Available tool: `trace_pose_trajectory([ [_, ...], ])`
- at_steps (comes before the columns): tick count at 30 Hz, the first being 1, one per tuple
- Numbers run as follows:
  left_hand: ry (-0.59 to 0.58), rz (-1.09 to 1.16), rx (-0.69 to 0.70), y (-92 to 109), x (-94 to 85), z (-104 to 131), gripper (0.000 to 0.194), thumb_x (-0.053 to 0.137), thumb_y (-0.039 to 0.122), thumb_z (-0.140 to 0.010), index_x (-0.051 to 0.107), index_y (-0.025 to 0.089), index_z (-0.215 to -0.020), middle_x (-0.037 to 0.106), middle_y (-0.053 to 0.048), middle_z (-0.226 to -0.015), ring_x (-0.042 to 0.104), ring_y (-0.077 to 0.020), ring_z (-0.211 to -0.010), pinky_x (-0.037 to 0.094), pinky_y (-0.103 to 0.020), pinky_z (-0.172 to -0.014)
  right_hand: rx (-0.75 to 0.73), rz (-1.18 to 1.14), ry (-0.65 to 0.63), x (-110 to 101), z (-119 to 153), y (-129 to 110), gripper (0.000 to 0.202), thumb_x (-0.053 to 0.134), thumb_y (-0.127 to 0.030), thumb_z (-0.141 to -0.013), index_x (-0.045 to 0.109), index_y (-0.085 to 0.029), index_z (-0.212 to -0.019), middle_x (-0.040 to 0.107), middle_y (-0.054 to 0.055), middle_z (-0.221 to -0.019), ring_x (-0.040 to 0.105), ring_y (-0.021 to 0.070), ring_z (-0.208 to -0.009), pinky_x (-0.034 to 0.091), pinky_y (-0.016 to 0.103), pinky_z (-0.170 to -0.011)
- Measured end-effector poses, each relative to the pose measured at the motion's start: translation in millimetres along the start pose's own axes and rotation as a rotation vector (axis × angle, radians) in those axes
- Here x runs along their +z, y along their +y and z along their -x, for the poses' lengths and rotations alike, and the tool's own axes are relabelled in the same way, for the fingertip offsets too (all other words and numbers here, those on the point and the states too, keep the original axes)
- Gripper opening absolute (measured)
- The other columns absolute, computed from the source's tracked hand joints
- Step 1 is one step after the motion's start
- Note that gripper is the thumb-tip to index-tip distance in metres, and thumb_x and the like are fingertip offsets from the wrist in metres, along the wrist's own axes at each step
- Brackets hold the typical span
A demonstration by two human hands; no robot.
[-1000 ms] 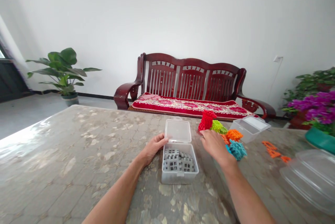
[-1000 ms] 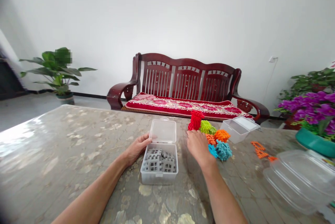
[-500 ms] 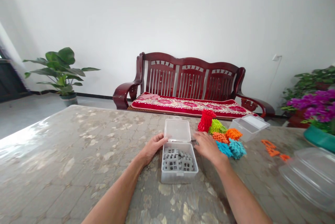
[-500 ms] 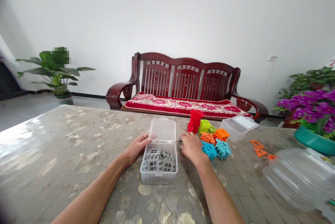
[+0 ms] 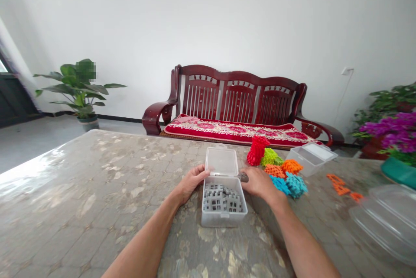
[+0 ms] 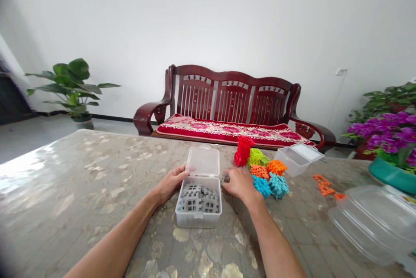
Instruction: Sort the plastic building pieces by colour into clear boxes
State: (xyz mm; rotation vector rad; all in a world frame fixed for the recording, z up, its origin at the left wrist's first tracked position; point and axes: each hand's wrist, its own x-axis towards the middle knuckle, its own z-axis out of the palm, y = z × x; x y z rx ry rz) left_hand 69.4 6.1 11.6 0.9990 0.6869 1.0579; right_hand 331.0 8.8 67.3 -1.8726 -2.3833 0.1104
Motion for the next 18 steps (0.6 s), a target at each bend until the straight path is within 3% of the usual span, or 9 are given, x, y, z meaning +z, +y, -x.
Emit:
trace_pose_trajectory([
  [5,0.006,0.008,-0.002,0.5,0.2,0.2,0.039,0.083,0.043,-0.07,0.071,0.015,-0.094,0.073,-0.002,-0.078,0.062,-0.0143,-0.064,0.046,-0.023,-0.065,0.009,-0.217,0.118,-31.5,6.3,4.2,0.045,0.063,-0.03,-0.074,0.068,-0.018,-0.118,0.073,0.011,-0.113,0.068,0.0267,-0.104,0.05,0.033,-0.088],
  [8,0.006,0.007,-0.006,1.5,0.9,0.8,0.039,0.083,0.044,-0.071,0.07,0.015,-0.094,0.073,-0.002,-0.078,0.062,-0.0145,-0.064,0.046,-0.023,-0.064,-0.073,-0.406,0.138,-52.8,19.7,-4.8,0.048,0.066,-0.033,-0.074,0.067,-0.021,-0.12,0.074,0.007,-0.112,0.069,0.0216,-0.097,0.052,0.03,-0.086],
  [10,0.007,0.004,-0.01,2.7,2.1,1.5,0.039,0.083,0.044,-0.071,0.07,0.015,-0.094,0.073,-0.002,-0.077,0.062,-0.0151,-0.065,0.046,-0.023,-0.064,-0.155,-0.405,0.12,-62.4,30.6,-16.7,0.045,0.067,-0.032,-0.074,0.068,-0.023,-0.118,0.074,0.005,-0.11,0.069,0.0205,-0.093,0.052,0.031,-0.084],
  [18,0.022,-0.001,-0.008,6.4,6.4,3.8,0.045,0.085,0.046,-0.067,0.072,0.015,-0.097,0.072,-0.001,-0.074,0.061,-0.0145,-0.062,0.045,-0.023,-0.062,-0.49,-0.26,-0.061,-57.6,47.8,-50.3,0.028,0.064,-0.018,-0.078,0.075,-0.025,-0.103,0.074,0.003,-0.105,0.065,0.0203,-0.1,0.045,0.03,-0.092],
])
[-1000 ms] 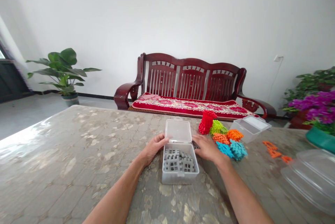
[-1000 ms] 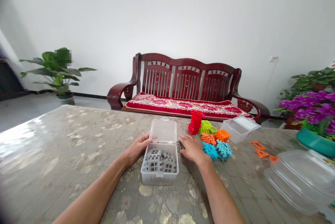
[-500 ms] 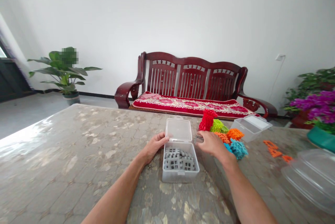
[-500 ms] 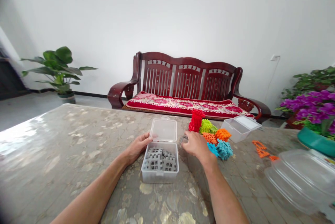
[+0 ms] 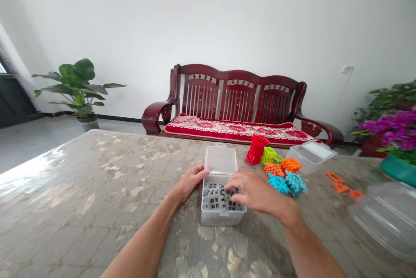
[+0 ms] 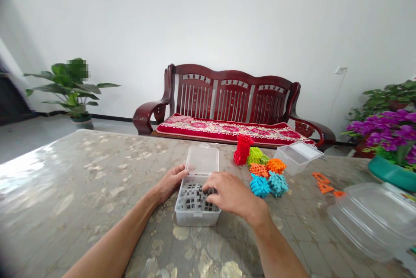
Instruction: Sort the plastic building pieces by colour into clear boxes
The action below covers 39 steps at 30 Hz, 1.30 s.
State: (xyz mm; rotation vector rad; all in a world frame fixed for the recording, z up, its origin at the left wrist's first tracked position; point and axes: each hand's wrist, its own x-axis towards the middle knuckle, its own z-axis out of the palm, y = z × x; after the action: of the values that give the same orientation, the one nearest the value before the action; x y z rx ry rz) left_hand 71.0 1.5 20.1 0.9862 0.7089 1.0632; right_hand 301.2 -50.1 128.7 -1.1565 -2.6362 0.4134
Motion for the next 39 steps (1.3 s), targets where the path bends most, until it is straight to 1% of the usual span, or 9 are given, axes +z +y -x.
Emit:
trace_pose_trajectory([
  [3,-0.006,-0.004,0.002,-1.5,-1.9,-0.8,0.045,0.084,0.045,-0.068,0.072,0.016,-0.099,0.072,-0.001,-0.076,0.061,-0.0147,-0.063,0.046,-0.023,-0.063,0.003,0.012,-0.023,1.4,-1.2,-0.4,0.025,0.061,-0.016,-0.08,0.076,-0.024,-0.098,0.073,0.003,-0.099,0.064,0.0193,-0.097,0.044,0.029,-0.09],
  [8,-0.017,-0.013,0.009,-4.2,-5.3,-2.7,0.042,0.082,0.044,-0.071,0.072,0.016,-0.1,0.073,-0.001,-0.079,0.061,-0.0148,-0.064,0.046,-0.024,-0.064,0.022,0.026,0.01,1.3,-2.9,-1.0,0.034,0.06,-0.019,-0.082,0.071,-0.023,-0.114,0.071,0.005,-0.112,0.06,0.0215,-0.108,0.041,0.031,-0.096],
  [12,-0.021,-0.021,0.017,-4.4,-5.8,-3.0,0.041,0.082,0.044,-0.072,0.072,0.016,-0.1,0.072,-0.001,-0.079,0.061,-0.0147,-0.065,0.046,-0.024,-0.064,0.028,0.001,-0.036,2.1,-4.3,-1.5,0.027,0.055,-0.014,-0.084,0.076,-0.022,-0.1,0.073,0.004,-0.104,0.063,0.019,-0.1,0.042,0.028,-0.092],
  [16,-0.018,-0.027,0.024,-3.2,-4.7,-2.3,0.041,0.082,0.044,-0.071,0.071,0.015,-0.099,0.072,-0.001,-0.078,0.06,-0.0143,-0.065,0.045,-0.023,-0.064,0.061,-0.031,0.007,4.1,-4.6,-2.2,0.021,0.06,-0.02,-0.084,0.075,-0.022,-0.098,0.073,0.003,-0.099,0.064,0.018,-0.093,0.043,0.027,-0.086],
  [22,-0.021,-0.036,0.036,-3.6,-4.9,-2.4,0.04,0.082,0.045,-0.071,0.07,0.015,-0.093,0.071,-0.001,-0.076,0.059,-0.0142,-0.063,0.043,-0.023,-0.062,0.105,-0.169,0.114,18.6,-13.7,-15.2,0.016,0.07,-0.026,-0.08,0.073,-0.023,-0.095,0.068,0.001,-0.089,0.061,0.0142,-0.078,0.042,0.024,-0.071],
  [26,-0.019,-0.035,0.039,-3.6,-4.9,-2.7,0.039,0.082,0.044,-0.071,0.07,0.015,-0.094,0.071,-0.001,-0.079,0.059,-0.0139,-0.063,0.043,-0.023,-0.063,0.073,-0.206,0.105,29.5,-20.4,-20.1,0.012,0.066,-0.022,-0.084,0.073,-0.023,-0.093,0.067,0.0,-0.088,0.06,0.0149,-0.081,0.041,0.025,-0.073],
  [31,-0.004,-0.013,0.027,-2.3,-3.0,-1.9,0.04,0.083,0.044,-0.069,0.07,0.015,-0.093,0.07,0.0,-0.075,0.059,-0.0137,-0.063,0.043,-0.022,-0.063,0.089,-0.194,0.077,37.1,-23.4,-16.3,0.017,0.064,-0.018,-0.081,0.072,-0.025,-0.094,0.063,-0.002,-0.085,0.057,0.0138,-0.077,0.037,0.025,-0.069],
  [36,0.0,0.0,0.032,-0.1,-0.5,-0.8,0.045,0.085,0.044,-0.067,0.071,0.015,-0.098,0.071,0.0,-0.077,0.06,-0.0139,-0.065,0.044,-0.023,-0.065,0.063,-0.13,0.122,46.8,-24.3,-17.0,0.02,0.061,-0.015,-0.08,0.071,-0.025,-0.095,0.062,-0.001,-0.085,0.055,0.014,-0.078,0.035,0.025,-0.071],
  [39,-0.013,-0.017,0.041,2.9,3.3,0.9,0.051,0.085,0.047,-0.067,0.071,0.014,-0.104,0.073,-0.002,-0.081,0.063,-0.0155,-0.068,0.046,-0.024,-0.067,0.065,-0.213,0.154,49.3,-23.8,-15.6,0.015,0.064,-0.018,-0.079,0.072,-0.023,-0.091,0.064,-0.001,-0.081,0.055,0.0137,-0.075,0.037,0.024,-0.069],
])
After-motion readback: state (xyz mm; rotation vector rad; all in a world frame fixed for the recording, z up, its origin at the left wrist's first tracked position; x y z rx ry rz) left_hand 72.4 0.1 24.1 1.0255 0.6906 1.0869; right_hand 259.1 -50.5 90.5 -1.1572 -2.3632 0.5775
